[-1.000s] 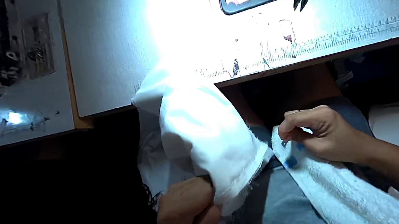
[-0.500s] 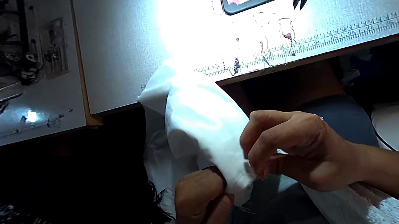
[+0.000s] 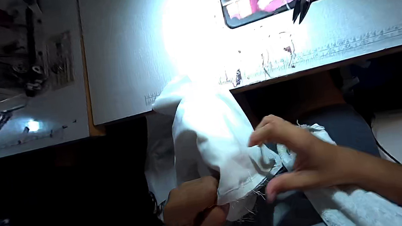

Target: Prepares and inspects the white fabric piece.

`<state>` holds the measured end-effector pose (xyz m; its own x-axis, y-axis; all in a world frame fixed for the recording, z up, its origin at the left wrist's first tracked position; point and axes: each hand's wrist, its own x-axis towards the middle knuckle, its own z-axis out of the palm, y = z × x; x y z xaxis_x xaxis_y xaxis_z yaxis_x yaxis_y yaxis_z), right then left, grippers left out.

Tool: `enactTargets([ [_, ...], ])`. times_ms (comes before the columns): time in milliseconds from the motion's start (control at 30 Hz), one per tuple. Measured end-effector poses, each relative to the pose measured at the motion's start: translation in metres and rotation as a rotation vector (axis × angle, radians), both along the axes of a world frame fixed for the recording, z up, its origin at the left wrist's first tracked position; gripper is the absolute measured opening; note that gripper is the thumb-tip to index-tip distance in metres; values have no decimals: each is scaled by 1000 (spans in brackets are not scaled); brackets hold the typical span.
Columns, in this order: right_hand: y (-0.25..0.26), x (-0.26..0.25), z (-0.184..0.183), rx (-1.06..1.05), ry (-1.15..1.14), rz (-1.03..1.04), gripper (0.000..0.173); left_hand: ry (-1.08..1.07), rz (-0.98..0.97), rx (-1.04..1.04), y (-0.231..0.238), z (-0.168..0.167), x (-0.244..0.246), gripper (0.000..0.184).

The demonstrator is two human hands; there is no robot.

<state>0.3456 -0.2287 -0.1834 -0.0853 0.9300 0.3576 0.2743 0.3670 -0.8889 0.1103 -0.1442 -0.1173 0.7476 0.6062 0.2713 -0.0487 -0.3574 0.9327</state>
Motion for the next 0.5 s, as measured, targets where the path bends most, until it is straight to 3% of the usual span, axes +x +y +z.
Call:
enactTargets([
  [33,2,-9,-1,60,-126,-70,46,12,45,65,-1,4,3,26],
  [100,5,-14,4,157,-220,-151,20,96,239,292,-2,12,5,22],
  [200,8,9,39,226,-244,-159,23,158,474,494,-2,18,9,18],
  [267,8,22,70,239,-368,-152,22,194,442,480,0,23,13,13],
  [333,7,35,96,197,-435,-110,21,188,324,373,5,34,18,15],
  [500,15,80,115,-31,-300,156,20,-10,-117,-258,17,36,31,28],
])
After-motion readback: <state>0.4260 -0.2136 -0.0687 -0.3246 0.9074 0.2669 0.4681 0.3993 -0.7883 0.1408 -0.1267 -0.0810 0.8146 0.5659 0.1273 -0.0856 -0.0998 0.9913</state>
